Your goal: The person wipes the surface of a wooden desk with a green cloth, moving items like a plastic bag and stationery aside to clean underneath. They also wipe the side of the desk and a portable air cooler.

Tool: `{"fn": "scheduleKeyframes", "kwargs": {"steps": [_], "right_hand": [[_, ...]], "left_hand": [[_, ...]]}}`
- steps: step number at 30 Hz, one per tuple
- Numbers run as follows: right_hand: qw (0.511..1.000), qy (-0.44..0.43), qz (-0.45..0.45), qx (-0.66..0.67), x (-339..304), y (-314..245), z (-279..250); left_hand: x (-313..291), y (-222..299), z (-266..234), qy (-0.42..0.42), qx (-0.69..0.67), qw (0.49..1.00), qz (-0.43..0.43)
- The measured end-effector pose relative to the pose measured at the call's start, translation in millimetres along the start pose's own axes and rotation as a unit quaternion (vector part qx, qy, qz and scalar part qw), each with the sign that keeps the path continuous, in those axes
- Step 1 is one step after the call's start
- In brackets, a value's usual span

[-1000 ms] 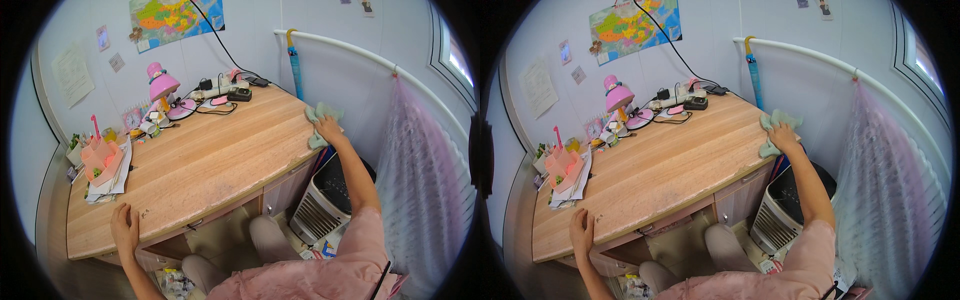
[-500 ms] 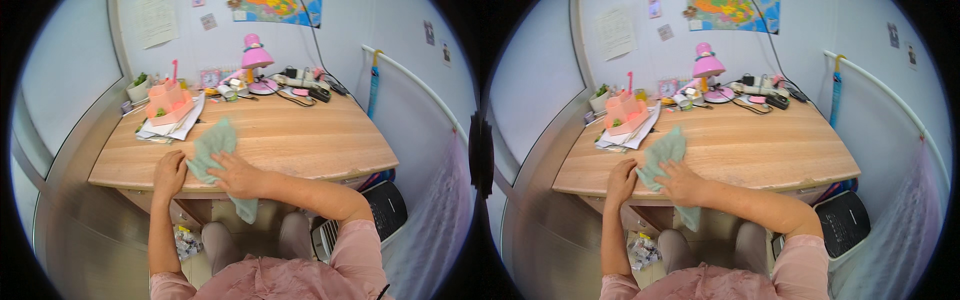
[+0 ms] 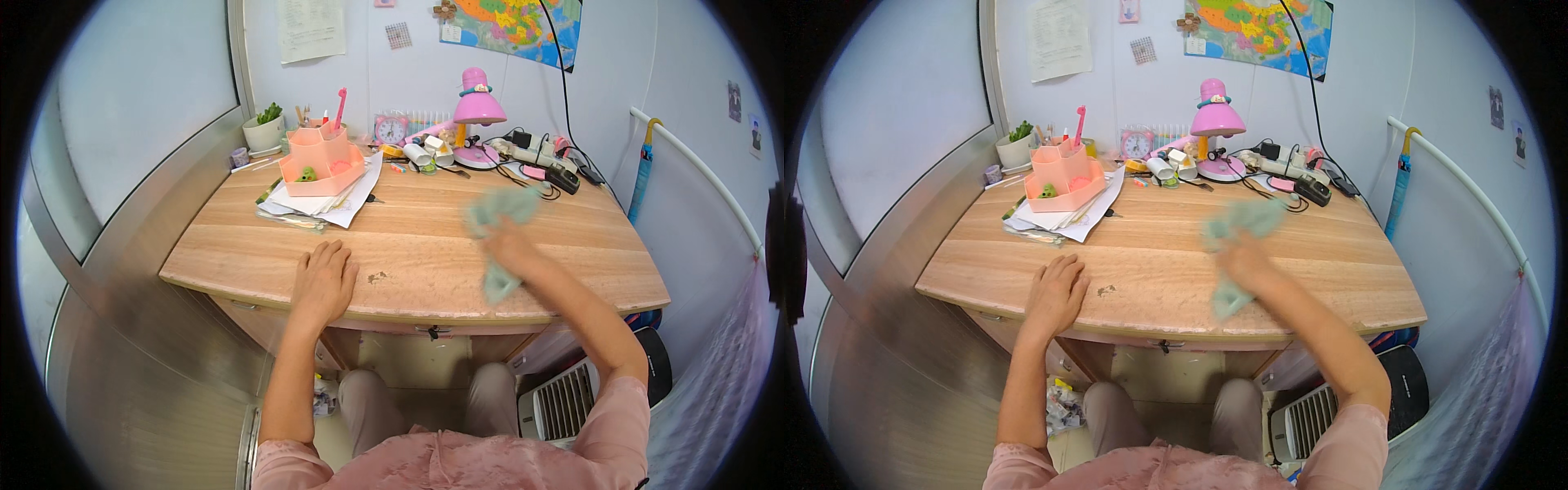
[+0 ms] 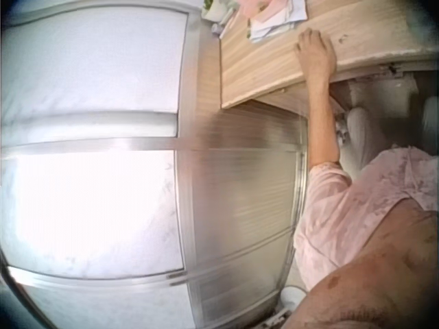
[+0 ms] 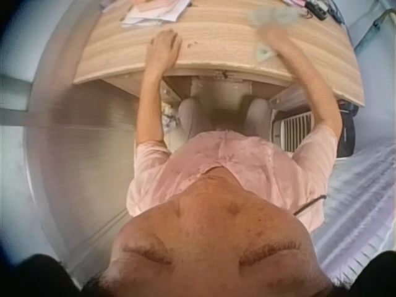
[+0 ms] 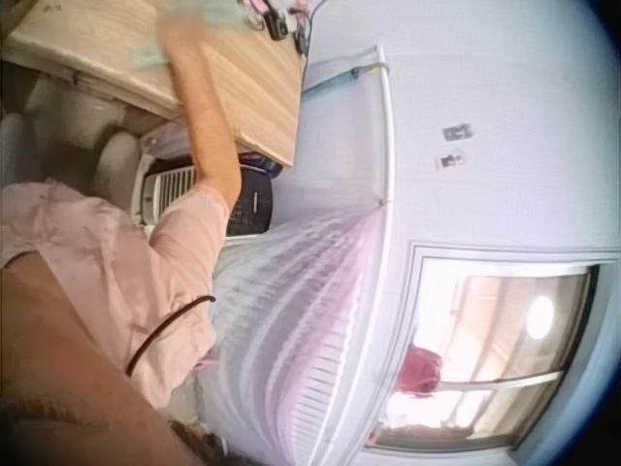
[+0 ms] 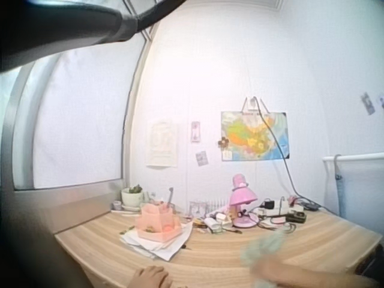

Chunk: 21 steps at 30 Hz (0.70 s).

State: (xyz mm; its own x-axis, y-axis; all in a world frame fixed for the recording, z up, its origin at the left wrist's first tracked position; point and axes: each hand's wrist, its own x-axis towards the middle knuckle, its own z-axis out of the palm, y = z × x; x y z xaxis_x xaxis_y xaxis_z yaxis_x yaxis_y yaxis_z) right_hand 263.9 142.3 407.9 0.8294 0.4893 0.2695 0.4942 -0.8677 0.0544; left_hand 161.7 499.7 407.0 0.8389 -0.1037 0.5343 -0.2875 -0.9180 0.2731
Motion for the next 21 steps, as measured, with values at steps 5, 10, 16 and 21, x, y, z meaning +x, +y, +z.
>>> {"fn": "scheduleKeyframes", "kwargs": {"steps": [5,10,16,21], "right_hand": [[0.913,0.019,-0.324,0.248,0,-123,-23],[0.937,0.02,-0.333,0.104,25,-37,-16],[0.964,-0.047,-0.187,0.182,51,36,-23],[0.917,-0.084,-0.299,0.25,86,24,-22]], "left_hand": [[-2,-10,-3,-0.059,0.045,0.997,0.022],[4,7,-18,-0.097,0.045,0.994,0.021],[19,10,-14,-0.211,0.035,0.977,-0.012],[25,9,-26,-0.26,0.046,0.964,-0.038]]}}
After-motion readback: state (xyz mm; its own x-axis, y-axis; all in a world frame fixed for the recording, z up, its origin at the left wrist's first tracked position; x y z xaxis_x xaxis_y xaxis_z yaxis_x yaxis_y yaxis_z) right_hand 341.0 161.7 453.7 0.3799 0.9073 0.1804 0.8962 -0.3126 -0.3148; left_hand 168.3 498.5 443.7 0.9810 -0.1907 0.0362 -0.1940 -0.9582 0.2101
